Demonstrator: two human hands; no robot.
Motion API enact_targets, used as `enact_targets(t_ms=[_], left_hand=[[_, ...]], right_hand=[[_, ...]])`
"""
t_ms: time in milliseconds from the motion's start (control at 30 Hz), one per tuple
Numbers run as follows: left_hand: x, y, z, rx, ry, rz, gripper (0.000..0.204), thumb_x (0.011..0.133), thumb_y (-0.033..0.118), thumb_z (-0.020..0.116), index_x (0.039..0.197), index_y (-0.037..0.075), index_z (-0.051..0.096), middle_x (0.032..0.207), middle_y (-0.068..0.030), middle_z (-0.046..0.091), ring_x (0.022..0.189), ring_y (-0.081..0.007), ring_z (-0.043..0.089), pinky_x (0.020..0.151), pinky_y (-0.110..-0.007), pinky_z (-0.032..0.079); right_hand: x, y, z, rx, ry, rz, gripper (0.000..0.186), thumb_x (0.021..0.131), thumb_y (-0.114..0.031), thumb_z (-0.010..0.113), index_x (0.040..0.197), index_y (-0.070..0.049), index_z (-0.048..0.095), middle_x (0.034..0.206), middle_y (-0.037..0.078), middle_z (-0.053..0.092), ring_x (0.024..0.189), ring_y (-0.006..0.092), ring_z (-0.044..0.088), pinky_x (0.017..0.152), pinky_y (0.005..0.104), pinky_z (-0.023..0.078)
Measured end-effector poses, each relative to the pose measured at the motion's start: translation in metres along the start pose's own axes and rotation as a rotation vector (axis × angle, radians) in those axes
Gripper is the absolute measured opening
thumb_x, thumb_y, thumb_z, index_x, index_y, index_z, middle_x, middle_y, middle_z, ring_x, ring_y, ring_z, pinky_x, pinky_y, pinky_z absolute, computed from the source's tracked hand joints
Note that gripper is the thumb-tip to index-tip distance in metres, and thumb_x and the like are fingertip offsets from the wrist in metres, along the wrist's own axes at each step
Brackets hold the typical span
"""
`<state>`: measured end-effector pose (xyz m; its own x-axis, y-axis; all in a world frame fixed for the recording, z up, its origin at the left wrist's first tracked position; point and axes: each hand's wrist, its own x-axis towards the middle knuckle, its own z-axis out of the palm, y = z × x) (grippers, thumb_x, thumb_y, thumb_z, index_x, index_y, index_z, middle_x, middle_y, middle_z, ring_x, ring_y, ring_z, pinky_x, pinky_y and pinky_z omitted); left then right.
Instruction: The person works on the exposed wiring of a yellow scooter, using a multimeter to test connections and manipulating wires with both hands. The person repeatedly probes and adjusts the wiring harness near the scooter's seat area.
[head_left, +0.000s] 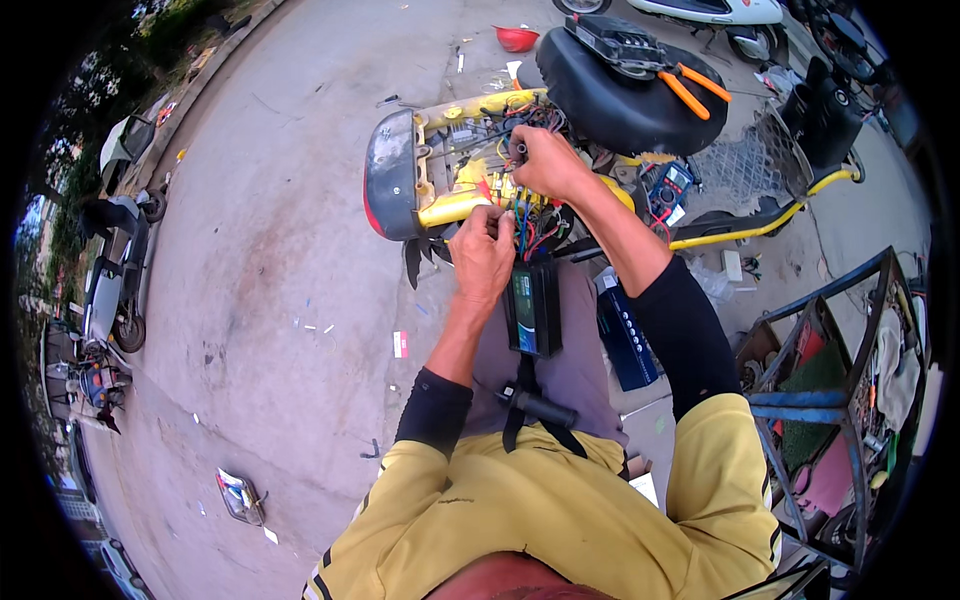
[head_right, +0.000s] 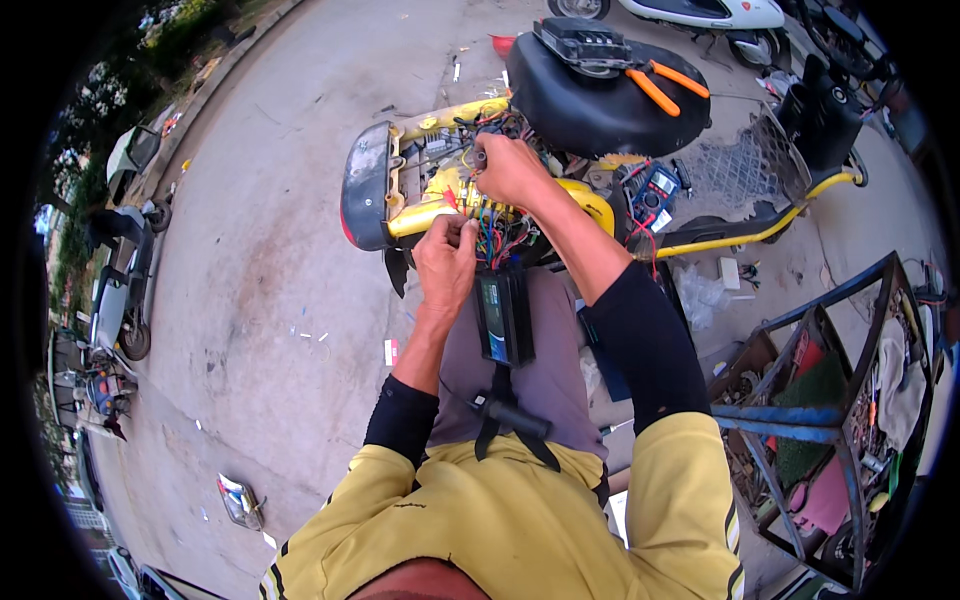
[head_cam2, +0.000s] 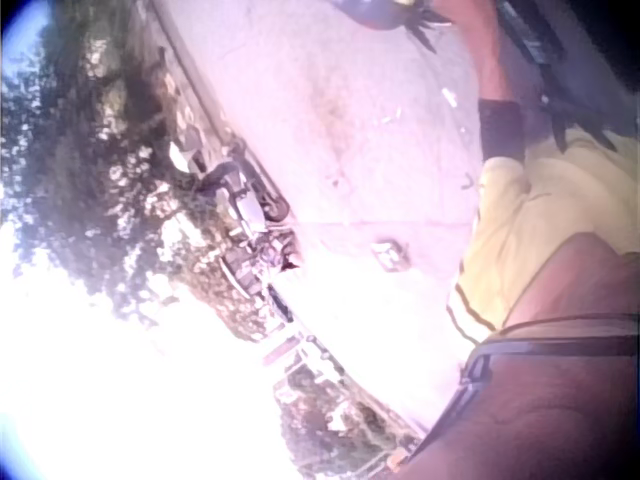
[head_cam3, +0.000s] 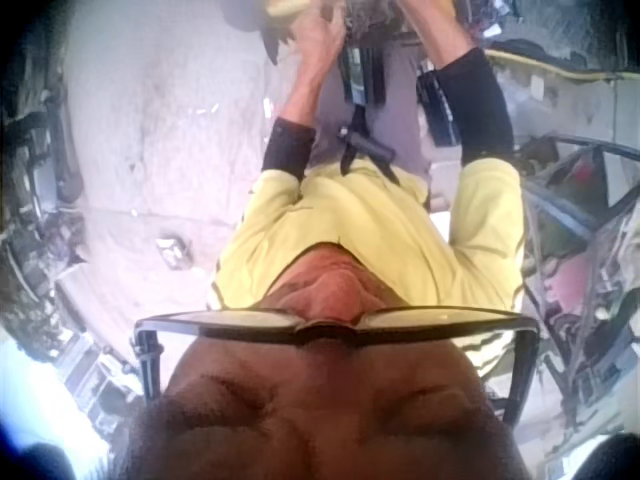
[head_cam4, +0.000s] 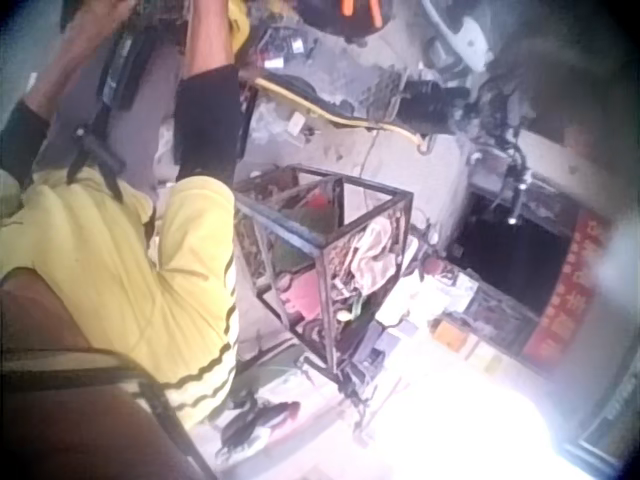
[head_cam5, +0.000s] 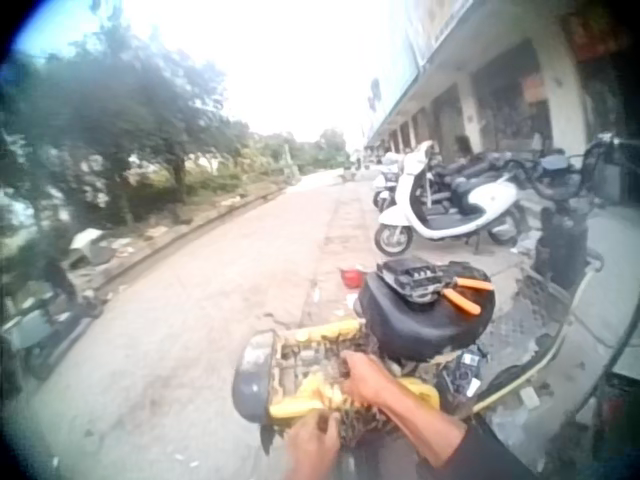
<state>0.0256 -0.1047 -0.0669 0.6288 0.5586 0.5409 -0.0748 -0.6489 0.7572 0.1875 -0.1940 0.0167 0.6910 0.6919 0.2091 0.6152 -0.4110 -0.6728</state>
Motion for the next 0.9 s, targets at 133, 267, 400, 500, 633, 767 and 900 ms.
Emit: enact_targets(t_ms=[133, 267, 400, 500, 633, 767, 900], left_hand=[[0.0, -0.001, 0.01, 0.067, 0.068, -0.001, 0.014, 0.094, 0.011, 0.079, 0.094, -0.001, 0.071, 0.073, -0.0108, 0.074, 0.06, -0.0189, 0.069, 0.062, -0.034, 0.056], [0.001, 0.004, 0.015, 0.07, 0.117, -0.077, 0.017, 0.094, 0.013, 0.08, 0.093, -0.001, 0.071, 0.073, -0.0106, 0.074, 0.062, -0.0201, 0.07, 0.064, -0.036, 0.057], [0.005, 0.009, 0.02, 0.099, 0.14, -0.122, 0.018, 0.093, 0.016, 0.08, 0.091, 0.0, 0.071, 0.074, -0.0118, 0.075, 0.064, -0.0234, 0.073, 0.066, -0.039, 0.057], [0.008, 0.013, 0.017, 0.153, 0.078, -0.145, 0.016, 0.091, 0.019, 0.078, 0.089, 0.005, 0.07, 0.081, -0.014, 0.076, 0.071, -0.0368, 0.073, 0.067, -0.049, 0.056], [0.016, 0.014, 0.016, 0.269, 0.011, -0.126, 0.015, 0.09, 0.018, 0.077, 0.088, 0.004, 0.07, 0.082, -0.0176, 0.076, 0.074, -0.0403, 0.073, 0.068, -0.053, 0.055], [0.023, 0.024, 0.012, 0.412, -0.073, -0.142, 0.015, 0.089, 0.018, 0.076, 0.089, 0.003, 0.073, 0.081, -0.0181, 0.077, 0.077, -0.0411, 0.075, 0.073, -0.054, 0.057], [0.026, 0.03, 0.011, 0.51, -0.125, -0.16, 0.017, 0.089, 0.019, 0.077, 0.093, 0.003, 0.074, 0.084, -0.0182, 0.077, 0.08, -0.042, 0.075, 0.075, -0.055, 0.057]], right_hand=[[0.0, -0.002, -0.002, -0.006, -0.021, 0.025, 0.026, 0.076, -0.005, 0.073, 0.101, 0.0, 0.069, 0.1, 0.025, 0.076, 0.103, 0.0456, 0.073, 0.088, 0.0505, 0.057], [-0.001, -0.001, 0.001, -0.006, -0.016, 0.015, 0.027, 0.077, -0.005, 0.075, 0.103, 0.0, 0.07, 0.1, 0.024, 0.077, 0.103, 0.0447, 0.073, 0.089, 0.0504, 0.057], [-0.001, 0.003, 0.004, -0.032, 0.003, 0.015, 0.032, 0.075, -0.009, 0.085, 0.099, -0.001, 0.066, 0.098, 0.02, 0.076, 0.098, 0.0389, 0.075, 0.083, 0.0458, 0.056], [-0.001, 0.002, 0.004, -0.043, -0.002, 0.03, 0.032, 0.075, -0.009, 0.085, 0.099, -0.001, 0.066, 0.099, 0.02, 0.076, 0.098, 0.0389, 0.075, 0.084, 0.0461, 0.056], [-0.001, -0.001, -0.002, -0.02, -0.038, 0.039, 0.033, 0.076, -0.009, 0.086, 0.101, -0.001, 0.067, 0.1, 0.02, 0.076, 0.099, 0.0378, 0.075, 0.085, 0.0462, 0.056], [-0.001, -0.005, -0.009, 0.001, -0.087, 0.055, 0.035, 0.077, -0.01, 0.087, 0.105, -0.001, 0.067, 0.103, 0.02, 0.076, 0.102, 0.0365, 0.075, 0.087, 0.0457, 0.056], [-0.002, 0.006, -0.003, 0.021, -0.046, -0.016, 0.036, 0.077, -0.01, 0.087, 0.106, -0.001, 0.067, 0.107, 0.022, 0.076, 0.106, 0.0368, 0.074, 0.09, 0.0451, 0.056]])
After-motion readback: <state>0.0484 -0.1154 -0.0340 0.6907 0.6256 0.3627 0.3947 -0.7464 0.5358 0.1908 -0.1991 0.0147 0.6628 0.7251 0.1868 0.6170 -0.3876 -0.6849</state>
